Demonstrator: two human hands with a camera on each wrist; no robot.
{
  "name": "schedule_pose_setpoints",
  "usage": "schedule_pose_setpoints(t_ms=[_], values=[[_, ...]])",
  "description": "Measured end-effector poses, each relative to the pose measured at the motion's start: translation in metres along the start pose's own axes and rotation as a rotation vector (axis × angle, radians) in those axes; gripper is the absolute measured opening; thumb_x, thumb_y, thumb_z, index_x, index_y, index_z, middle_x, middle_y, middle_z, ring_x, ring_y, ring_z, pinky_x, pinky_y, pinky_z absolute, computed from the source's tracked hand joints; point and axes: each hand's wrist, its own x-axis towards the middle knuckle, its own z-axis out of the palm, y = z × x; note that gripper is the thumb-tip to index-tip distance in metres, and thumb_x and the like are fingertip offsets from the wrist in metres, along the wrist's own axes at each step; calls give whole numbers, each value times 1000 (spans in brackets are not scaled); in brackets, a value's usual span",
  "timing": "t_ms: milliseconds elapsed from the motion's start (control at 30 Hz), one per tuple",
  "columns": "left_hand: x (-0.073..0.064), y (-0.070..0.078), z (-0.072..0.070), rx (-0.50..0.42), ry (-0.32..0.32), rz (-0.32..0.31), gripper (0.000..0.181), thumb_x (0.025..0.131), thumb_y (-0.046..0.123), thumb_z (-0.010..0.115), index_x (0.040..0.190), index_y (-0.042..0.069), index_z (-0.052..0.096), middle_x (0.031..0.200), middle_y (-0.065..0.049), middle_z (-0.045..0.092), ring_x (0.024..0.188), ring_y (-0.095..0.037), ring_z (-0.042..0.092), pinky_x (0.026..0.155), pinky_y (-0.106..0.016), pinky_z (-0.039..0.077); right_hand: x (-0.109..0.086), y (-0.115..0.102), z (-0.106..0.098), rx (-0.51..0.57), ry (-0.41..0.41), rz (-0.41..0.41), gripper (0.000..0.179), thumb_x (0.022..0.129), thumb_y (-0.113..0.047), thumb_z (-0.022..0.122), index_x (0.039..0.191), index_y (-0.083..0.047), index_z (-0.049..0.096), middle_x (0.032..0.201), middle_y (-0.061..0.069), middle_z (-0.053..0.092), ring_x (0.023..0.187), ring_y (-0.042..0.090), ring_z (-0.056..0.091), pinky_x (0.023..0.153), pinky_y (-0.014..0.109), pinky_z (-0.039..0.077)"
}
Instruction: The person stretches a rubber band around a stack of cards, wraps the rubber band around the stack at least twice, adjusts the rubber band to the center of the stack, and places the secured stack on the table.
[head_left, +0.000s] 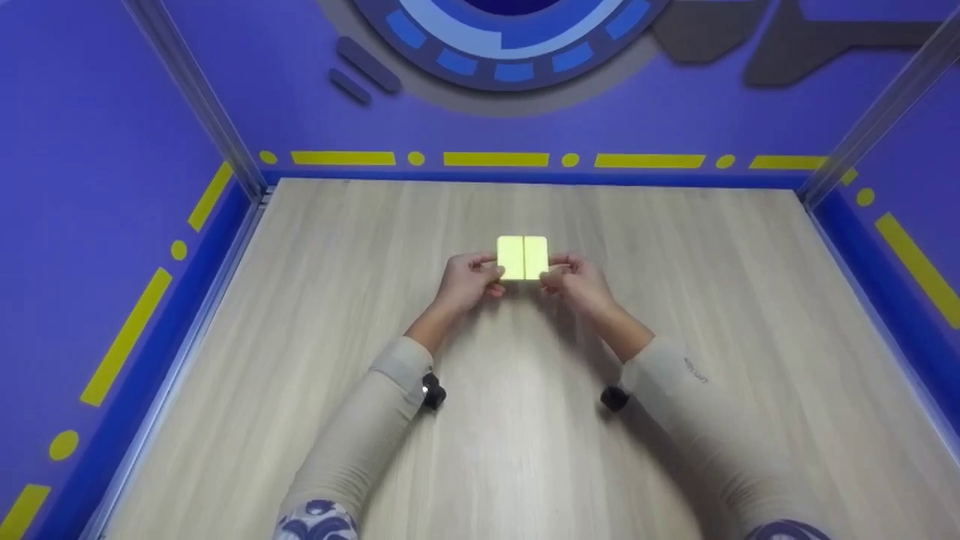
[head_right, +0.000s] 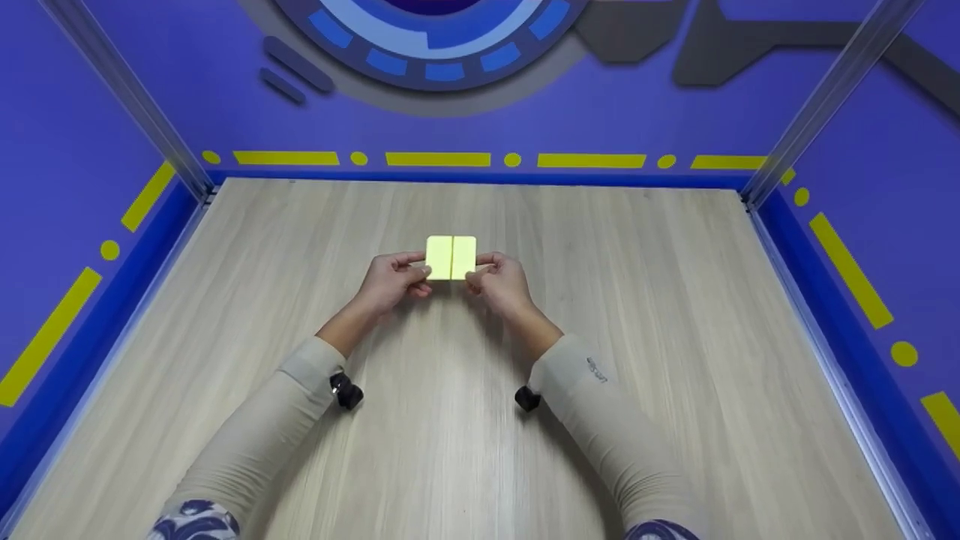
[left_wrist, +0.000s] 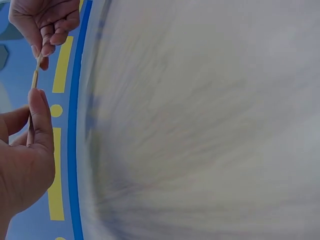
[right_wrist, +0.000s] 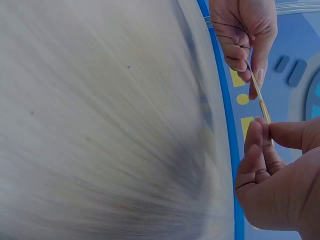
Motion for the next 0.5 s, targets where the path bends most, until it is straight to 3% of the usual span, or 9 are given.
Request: schedule_pose_setpoints(t_ms=[100, 233, 333, 500], values=[[2, -2, -1, 45, -25, -17, 39, 95, 9, 64, 133, 3, 60, 108, -28, 71, 72, -16, 72, 71, -31, 62, 3, 3, 2, -39, 3, 21, 32, 89, -10, 64, 119, -2, 58, 98, 15, 69, 90, 30, 67, 78, 40, 56], [5, -6, -1, 128, -52, -47, 40, 94, 7, 63, 135, 3, 59, 104, -24, 72, 72, -17, 71, 72, -34, 62, 7, 8, 5, -47, -10, 58, 31, 90, -11, 62, 119, -2, 55, 108, 24, 69, 88, 29, 67, 72, 37, 55], [8, -9, 0, 172, -47, -65, 41, 93, 6, 63, 135, 5, 59, 100, -20, 73, 71, -17, 70, 70, -35, 62, 9, 12, 7, -64, -8, 86, 30, 91, -11, 62, 119, -3, 55, 108, 23, 71, 88, 27, 68, 67, 33, 54], [13, -12, 0, 168, -44, -83, 45, 92, 3, 62, 136, 5, 57, 95, -17, 73, 71, -18, 71, 67, -32, 61, 14, 14, 10, -125, 4, 107, 29, 92, -13, 63, 119, -5, 55, 103, 14, 72, 84, 21, 67, 61, 28, 50]])
